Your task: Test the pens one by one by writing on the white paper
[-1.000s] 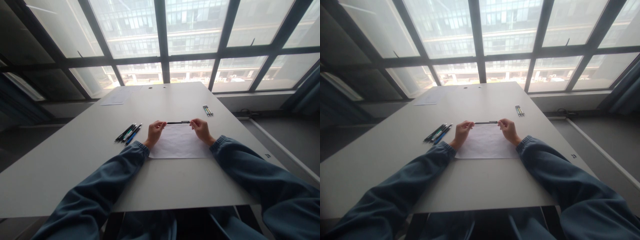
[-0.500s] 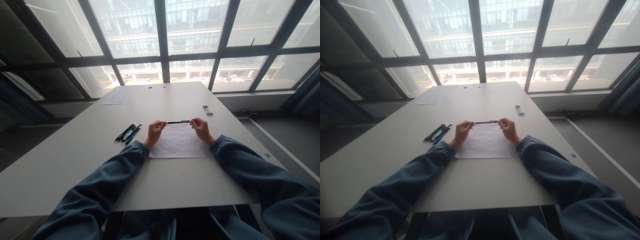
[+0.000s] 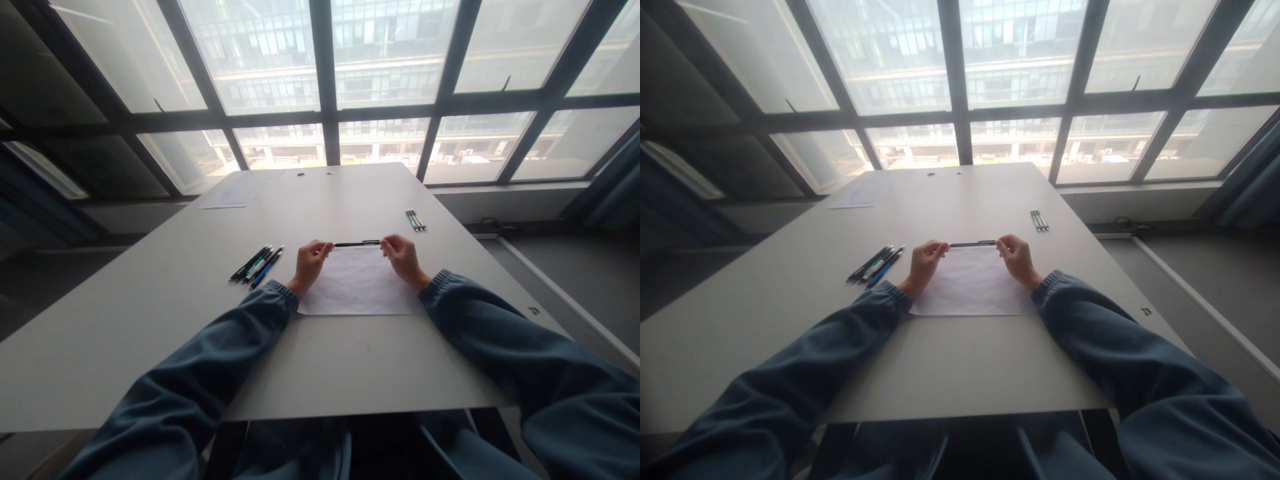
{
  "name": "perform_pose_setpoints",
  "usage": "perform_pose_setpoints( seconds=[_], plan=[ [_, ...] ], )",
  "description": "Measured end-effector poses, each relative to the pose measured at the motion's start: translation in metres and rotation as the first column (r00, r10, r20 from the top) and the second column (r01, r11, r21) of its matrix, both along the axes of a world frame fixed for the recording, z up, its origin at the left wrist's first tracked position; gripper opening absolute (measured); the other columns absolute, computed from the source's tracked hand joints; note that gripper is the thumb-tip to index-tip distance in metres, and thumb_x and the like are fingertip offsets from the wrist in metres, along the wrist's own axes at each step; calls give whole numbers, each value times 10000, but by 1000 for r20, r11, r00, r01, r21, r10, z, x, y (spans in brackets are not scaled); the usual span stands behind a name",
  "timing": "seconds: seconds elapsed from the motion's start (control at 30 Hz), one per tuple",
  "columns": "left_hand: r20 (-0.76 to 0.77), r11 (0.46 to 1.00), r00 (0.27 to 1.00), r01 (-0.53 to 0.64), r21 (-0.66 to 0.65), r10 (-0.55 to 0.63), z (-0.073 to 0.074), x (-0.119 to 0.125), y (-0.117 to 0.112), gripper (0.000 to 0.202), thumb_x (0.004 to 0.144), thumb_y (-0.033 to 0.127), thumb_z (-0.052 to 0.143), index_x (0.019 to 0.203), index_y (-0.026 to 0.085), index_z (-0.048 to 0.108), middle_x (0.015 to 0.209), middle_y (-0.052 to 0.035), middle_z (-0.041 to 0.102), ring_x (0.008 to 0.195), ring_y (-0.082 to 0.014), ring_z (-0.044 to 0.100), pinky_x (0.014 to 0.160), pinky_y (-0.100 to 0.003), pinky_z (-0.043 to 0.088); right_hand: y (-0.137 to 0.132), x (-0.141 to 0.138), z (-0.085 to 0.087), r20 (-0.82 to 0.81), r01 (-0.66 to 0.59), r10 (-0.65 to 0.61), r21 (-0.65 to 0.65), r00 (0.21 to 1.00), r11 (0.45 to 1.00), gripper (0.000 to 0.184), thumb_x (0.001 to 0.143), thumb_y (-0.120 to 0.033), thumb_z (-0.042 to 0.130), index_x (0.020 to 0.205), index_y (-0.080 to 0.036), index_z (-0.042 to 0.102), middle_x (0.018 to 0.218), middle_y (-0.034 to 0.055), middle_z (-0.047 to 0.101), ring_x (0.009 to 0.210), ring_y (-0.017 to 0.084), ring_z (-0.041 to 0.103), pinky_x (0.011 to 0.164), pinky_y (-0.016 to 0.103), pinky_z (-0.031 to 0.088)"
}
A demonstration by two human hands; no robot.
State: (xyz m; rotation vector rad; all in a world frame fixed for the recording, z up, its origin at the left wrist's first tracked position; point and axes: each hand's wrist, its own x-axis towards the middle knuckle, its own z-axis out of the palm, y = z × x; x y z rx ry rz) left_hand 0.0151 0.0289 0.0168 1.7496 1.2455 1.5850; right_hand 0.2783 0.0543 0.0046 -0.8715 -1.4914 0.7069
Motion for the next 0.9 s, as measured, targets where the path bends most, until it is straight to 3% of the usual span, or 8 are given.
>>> perform_pose_setpoints(
  seconds=[0.9],
  plan=[
    [3, 1000, 1000, 7, -17, -7, -3, 0, 1, 366, 868, 510, 677, 762, 166, 746, 758, -54, 701, 659, -153, 606, 633, -276, 461, -5, -1, 4, 23, -29, 30, -25, 999, 999, 288, 891, -437, 627, 747, -189, 603, 597, -16, 567, 538, 126, 522, 520, 258, 410]
  ],
)
